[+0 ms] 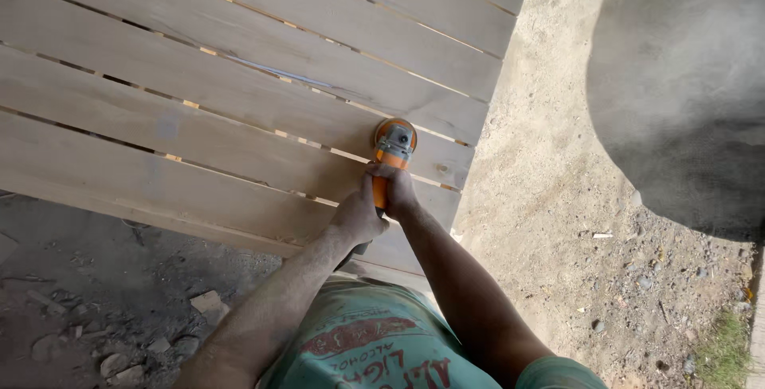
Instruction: The person uses an angle grinder with a sanding disc to smooth the surface of a wooden pallet. They move the tool systematically across the slats, generating dust and gradually lightening the wood's color.
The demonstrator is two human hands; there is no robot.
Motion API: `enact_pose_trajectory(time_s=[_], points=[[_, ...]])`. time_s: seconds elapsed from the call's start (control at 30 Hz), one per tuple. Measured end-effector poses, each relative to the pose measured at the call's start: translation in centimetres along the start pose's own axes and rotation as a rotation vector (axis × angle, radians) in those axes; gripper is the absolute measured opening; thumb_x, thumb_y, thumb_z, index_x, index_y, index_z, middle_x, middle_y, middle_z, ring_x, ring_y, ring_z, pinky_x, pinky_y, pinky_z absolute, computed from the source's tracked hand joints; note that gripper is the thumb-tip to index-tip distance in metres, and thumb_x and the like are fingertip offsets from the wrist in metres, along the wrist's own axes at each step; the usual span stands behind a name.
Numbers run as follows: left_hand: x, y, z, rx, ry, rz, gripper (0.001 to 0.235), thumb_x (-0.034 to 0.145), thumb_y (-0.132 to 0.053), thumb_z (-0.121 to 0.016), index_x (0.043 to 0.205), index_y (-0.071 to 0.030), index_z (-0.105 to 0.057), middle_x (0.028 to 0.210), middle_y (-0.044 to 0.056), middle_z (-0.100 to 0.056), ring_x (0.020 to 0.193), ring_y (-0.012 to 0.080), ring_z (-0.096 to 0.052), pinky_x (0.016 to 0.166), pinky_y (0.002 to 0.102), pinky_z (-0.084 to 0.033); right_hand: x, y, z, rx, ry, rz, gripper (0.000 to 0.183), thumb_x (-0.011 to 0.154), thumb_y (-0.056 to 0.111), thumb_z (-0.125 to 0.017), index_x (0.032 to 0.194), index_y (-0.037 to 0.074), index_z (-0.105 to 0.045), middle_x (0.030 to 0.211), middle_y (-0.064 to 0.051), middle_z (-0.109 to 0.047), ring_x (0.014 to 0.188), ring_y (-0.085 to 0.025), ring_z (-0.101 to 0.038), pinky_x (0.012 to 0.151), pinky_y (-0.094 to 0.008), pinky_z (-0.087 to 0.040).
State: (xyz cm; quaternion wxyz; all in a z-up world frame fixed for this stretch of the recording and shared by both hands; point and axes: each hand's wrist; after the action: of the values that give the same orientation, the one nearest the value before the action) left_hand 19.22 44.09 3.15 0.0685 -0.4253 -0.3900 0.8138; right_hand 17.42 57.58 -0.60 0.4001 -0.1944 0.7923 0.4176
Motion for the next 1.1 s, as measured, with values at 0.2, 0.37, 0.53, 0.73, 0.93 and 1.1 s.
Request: enact_pose_trajectory(time_s=[0.2, 0.37, 0.53, 0.73, 0.93, 1.1], points=[[3.6, -9.3, -8.3, 0.197, 0.162, -0.17, 0.109, 0.078, -0.025, -0.078, 0.156, 0.001, -0.006, 0.113, 0.024, -0.069, 0.098, 0.0367, -0.072, 0.086, 0.045, -0.061, -3.8, 5.1, 13.0, 0.121, -0.169, 0.099, 0.023, 0.08, 0.016, -0.068, 0.1, 0.007, -0.061, 0.084, -0.007, -0.065, 0.074, -0.022, -0.065, 0.069, -0.036, -0.057], [3.4, -13.3, -12.4, 0.18, 0.231, -0.259, 0.106, 0.078, -0.019, -0.075, 0.154, 0.004, -0.005, 0.107, 0.024, -0.068, 0.093, 0.0356, -0.073, 0.086, 0.041, -0.062, -6.6, 6.0, 18.9, 0.135, -0.124, 0.177, 0.023, 0.082, 0.019, -0.065, 0.098, 0.003, -0.059, 0.079, -0.01, -0.065, 0.07, -0.023, -0.065, 0.067, -0.036, -0.057], [1.3, -11.4, -12.8, 0.24, 0.178, -0.26, 0.097, 0.08, -0.015, -0.071, 0.155, 0.004, -0.012, 0.104, 0.023, -0.069, 0.092, 0.0372, -0.074, 0.086, 0.043, -0.062, -7.3, 3.9, 18.7, 0.154, -0.075, 0.167, 0.022, 0.081, 0.018, -0.064, 0.099, 0.005, -0.059, 0.077, -0.008, -0.064, 0.069, -0.023, -0.066, 0.067, -0.036, -0.057], [0.8, -7.4, -9.4, 0.12, 0.097, -0.2, 0.111, 0.078, -0.019, -0.077, 0.156, 0.003, -0.003, 0.107, 0.028, -0.067, 0.096, 0.0419, -0.07, 0.09, 0.048, -0.058, -3.8, 2.0, 13.8, 0.101, 0.014, 0.159, 0.023, 0.081, 0.014, -0.064, 0.101, 0.003, -0.06, 0.082, -0.008, -0.065, 0.073, -0.022, -0.065, 0.07, -0.035, -0.055], [0.6, -0.7, -4.6, 0.025, -0.09, -0.107, 0.111, 0.072, -0.019, -0.08, 0.156, -0.002, -0.01, 0.127, 0.033, -0.055, 0.112, 0.0449, -0.063, 0.1, 0.05, -0.053, -0.2, -0.6, 5.3, 0.002, 0.082, 0.04, 0.024, 0.079, 0.015, -0.068, 0.101, 0.008, -0.062, 0.084, -0.006, -0.064, 0.076, -0.02, -0.064, 0.069, -0.034, -0.054], [-0.1, 5.6, 1.0, -0.15, -0.29, -0.074, 0.107, 0.071, -0.012, -0.078, 0.157, -0.006, -0.014, 0.131, 0.029, -0.056, 0.118, 0.0454, -0.06, 0.1, 0.052, -0.053, 3.4, -3.2, -4.0, -0.081, 0.188, -0.036, 0.023, 0.079, 0.013, -0.07, 0.099, 0.007, -0.061, 0.084, -0.007, -0.063, 0.077, -0.021, -0.063, 0.07, -0.036, -0.054]])
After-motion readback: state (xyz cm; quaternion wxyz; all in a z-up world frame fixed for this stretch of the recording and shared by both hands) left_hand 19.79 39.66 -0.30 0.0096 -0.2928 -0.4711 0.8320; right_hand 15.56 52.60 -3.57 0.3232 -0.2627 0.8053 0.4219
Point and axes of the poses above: each hand's wrist, its own x-axis towards the middle knuckle, its own z-axis out of the back of the hand, y = z × x
